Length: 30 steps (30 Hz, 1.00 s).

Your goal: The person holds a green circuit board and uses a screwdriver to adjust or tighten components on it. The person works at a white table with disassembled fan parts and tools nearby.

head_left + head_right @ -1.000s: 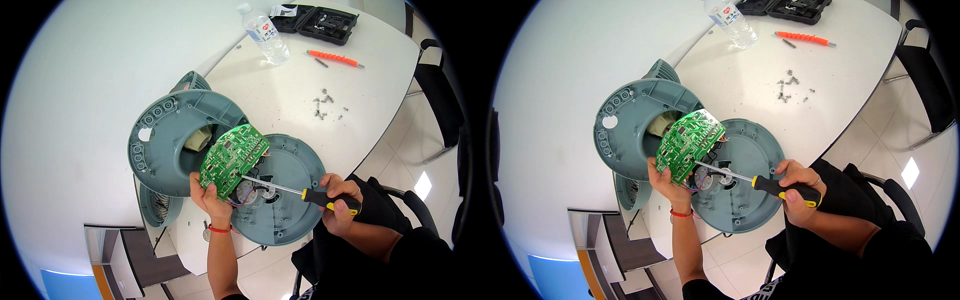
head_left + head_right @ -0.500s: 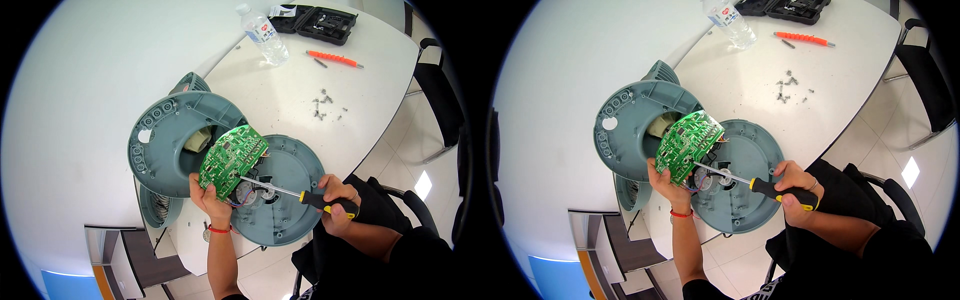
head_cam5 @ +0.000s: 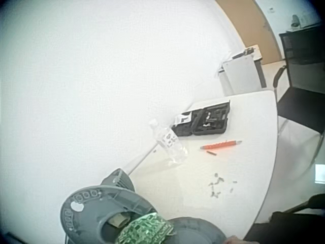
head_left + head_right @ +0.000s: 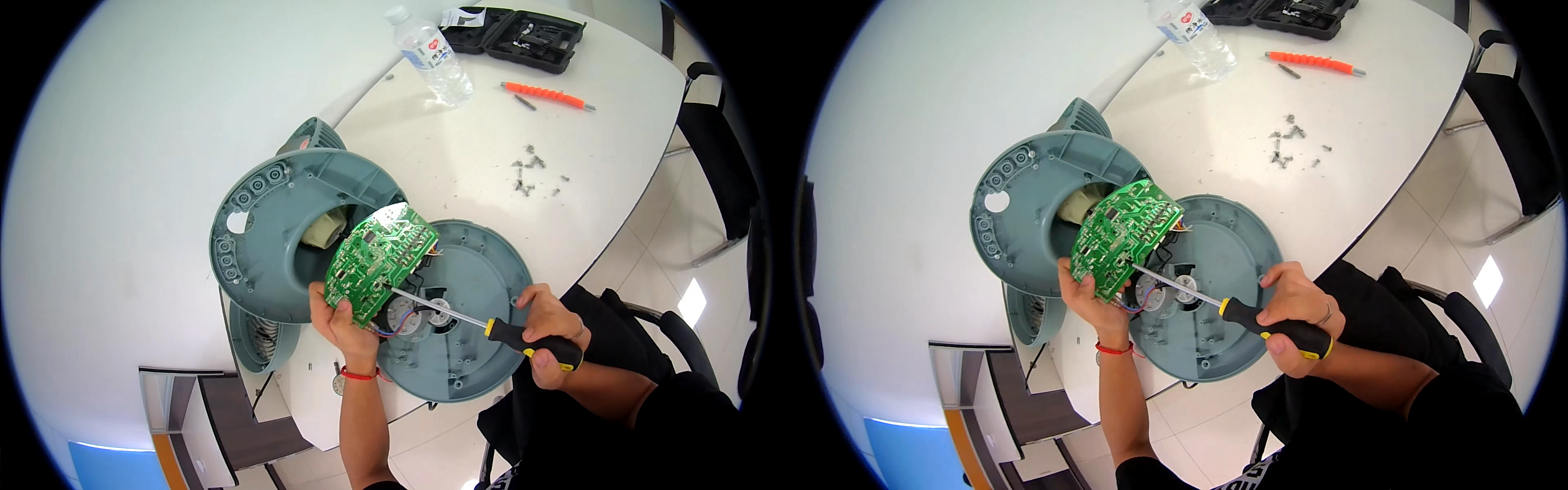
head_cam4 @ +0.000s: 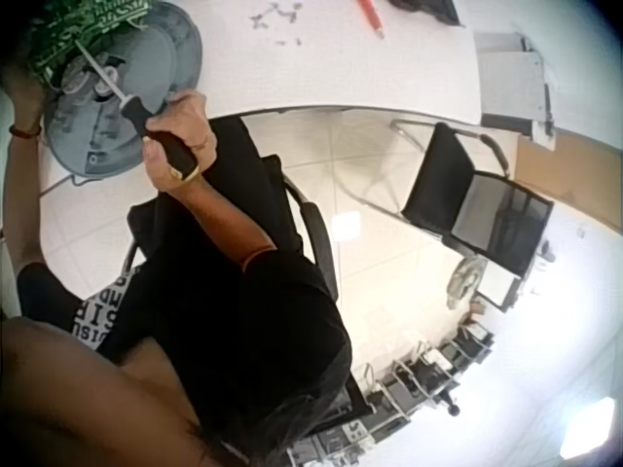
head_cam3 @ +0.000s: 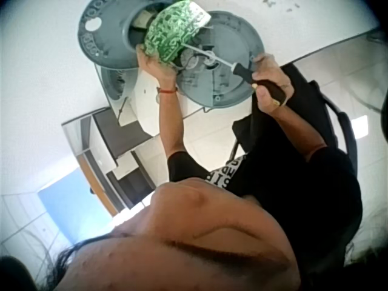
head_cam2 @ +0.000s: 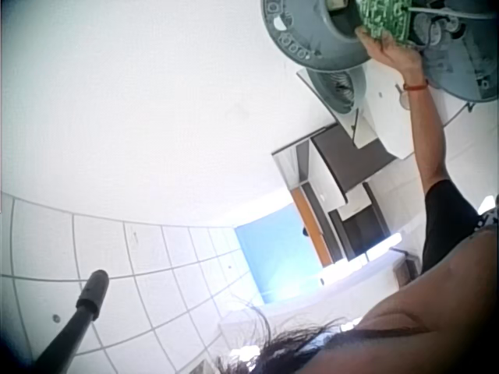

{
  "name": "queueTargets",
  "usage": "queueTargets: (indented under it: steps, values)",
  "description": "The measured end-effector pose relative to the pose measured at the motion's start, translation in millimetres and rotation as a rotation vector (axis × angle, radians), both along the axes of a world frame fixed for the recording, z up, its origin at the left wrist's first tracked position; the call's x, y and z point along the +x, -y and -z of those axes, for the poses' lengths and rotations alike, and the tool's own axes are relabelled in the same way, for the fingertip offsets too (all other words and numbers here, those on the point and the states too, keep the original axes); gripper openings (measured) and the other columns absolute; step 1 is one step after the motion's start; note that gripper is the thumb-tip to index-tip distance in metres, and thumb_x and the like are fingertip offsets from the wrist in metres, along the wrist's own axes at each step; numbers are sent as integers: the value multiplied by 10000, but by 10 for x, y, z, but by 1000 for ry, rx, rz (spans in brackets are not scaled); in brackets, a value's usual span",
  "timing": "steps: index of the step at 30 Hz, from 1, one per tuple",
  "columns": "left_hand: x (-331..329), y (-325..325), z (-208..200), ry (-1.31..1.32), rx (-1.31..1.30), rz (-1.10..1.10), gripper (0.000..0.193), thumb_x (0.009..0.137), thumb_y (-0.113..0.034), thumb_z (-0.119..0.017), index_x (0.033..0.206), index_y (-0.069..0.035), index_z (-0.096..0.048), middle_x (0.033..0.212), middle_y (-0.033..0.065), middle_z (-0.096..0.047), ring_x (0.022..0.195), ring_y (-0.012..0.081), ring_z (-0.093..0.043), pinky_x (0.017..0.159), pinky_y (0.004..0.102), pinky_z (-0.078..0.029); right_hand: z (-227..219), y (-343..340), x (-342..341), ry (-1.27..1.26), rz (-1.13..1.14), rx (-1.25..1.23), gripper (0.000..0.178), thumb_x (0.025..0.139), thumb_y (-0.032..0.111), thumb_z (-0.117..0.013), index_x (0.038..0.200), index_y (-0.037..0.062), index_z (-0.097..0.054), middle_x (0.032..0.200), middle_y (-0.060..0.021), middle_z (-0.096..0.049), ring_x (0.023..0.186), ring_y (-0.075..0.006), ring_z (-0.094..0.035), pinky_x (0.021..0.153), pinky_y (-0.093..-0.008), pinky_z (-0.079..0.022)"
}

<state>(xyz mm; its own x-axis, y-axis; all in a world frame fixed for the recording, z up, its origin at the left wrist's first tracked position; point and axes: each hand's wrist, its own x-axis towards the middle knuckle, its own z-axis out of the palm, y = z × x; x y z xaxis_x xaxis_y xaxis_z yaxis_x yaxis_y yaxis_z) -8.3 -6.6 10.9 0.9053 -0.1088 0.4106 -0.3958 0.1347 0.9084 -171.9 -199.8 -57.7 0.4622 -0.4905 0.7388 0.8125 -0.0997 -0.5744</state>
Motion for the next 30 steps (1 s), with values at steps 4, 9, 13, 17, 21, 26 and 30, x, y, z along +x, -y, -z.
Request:
queueTargets:
  steps: [4, 9, 13, 17, 21, 26, 30]
  values:
    - [40, -69, 49, 16, 11, 5, 293, 868, -272, -618, 865, -39, -440, 787, 29, -509, 659, 84, -496, 568, 215, -432, -160, 257, 21, -3, 5, -258, 210, 845, 203, -660, 920, 7, -648, 754, -90, -607, 614, -197, -492, 675, -374, -428]
    - [50, -79, 69, 62, 50, -21, 336, 860, -314, -640, 856, -35, -452, 797, 14, -494, 717, 85, -455, 660, 219, -381, -114, 313, 60, -131, -102, 65, 288, 931, 321, -619, 923, 35, -647, 670, -52, -593, 563, -135, -478, 617, -307, -362]
    - [53, -76, 88, 57, 53, -33, 365, 855, -340, -653, 851, -36, -452, 798, 12, -490, 716, 83, -445, 660, 219, -371, -172, 277, 39, -156, -125, 125, 311, 935, 351, -630, 924, 40, -651, 635, -51, -585, 547, -132, -511, 638, -306, -379]
    - [46, -73, 69, 58, 59, -37, 369, 855, -345, -654, 851, -37, -451, 796, 10, -486, 715, 82, -445, 660, 219, -373, -106, 322, 38, -124, -144, 25, 288, 938, 270, -640, 985, -13, -670, 740, -87, -576, 667, -158, -550, 613, -282, -444]
    - [55, -86, 86, 64, 72, -42, 372, 855, -348, -654, 850, -37, -449, 793, 10, -485, 715, 82, -446, 661, 222, -378, -170, 248, 37, -172, -153, 217, 305, 931, 339, -638, 956, 35, -650, 680, -50, -575, 572, -139, -522, 656, -302, -391]
    - [45, -86, 76, 67, 67, -37, 371, 858, -348, -650, 851, -36, -449, 786, 16, -495, 699, 83, -455, 639, 220, -385, -140, 252, 59, -179, -99, 125, 305, 926, 333, -641, 964, 30, -652, 689, -56, -564, 602, -141, -520, 658, -286, -395]
    - [52, -66, 72, 91, 61, -32, 370, 860, -346, -647, 850, -35, -448, 780, 19, -500, 689, 84, -459, 628, 218, -387, -118, 304, 31, -155, -171, 124, 252, 927, 239, -650, 1003, 1, -672, 733, -83, -603, 665, -148, -528, 676, -289, -419]
